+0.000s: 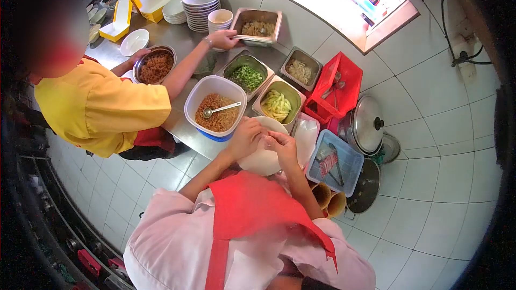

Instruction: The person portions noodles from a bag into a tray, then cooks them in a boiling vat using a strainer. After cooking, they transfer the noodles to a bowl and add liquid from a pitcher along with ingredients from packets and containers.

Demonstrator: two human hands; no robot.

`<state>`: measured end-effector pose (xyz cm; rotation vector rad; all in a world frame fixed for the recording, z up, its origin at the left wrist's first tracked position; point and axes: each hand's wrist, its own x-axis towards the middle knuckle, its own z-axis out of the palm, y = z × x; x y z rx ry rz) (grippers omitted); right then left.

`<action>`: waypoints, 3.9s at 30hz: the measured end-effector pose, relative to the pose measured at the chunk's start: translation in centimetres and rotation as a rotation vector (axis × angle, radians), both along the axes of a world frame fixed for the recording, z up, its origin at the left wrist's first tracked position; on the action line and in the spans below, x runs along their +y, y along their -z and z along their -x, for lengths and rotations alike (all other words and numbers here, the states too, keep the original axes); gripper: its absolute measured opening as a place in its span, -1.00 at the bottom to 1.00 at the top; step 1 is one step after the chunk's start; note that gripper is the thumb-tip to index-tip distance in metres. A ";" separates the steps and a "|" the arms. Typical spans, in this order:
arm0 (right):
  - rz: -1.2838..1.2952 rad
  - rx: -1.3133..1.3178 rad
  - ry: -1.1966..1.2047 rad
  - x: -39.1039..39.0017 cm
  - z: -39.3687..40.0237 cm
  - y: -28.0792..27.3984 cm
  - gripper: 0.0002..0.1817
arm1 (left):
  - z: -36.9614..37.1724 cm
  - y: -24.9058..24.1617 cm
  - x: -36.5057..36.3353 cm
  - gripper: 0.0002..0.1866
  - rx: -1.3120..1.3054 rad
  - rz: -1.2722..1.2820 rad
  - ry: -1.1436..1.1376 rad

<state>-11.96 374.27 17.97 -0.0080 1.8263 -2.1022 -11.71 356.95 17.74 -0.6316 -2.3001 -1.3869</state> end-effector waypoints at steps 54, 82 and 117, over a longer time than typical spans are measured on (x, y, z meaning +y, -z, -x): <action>-0.556 0.378 -0.155 1.6 1.9 -2.6 -0.87 | -0.6 -0.9 0.8 -0.87 0.034 0.078 -0.023; -0.726 0.445 -0.424 1.1 1.1 -3.6 -0.79 | -0.2 1.1 2.2 -0.81 0.057 -0.128 0.002; -1.440 0.402 -0.164 19.8 0.4 1.2 -0.80 | -3.8 -5.0 1.3 -0.92 0.130 -0.003 -0.063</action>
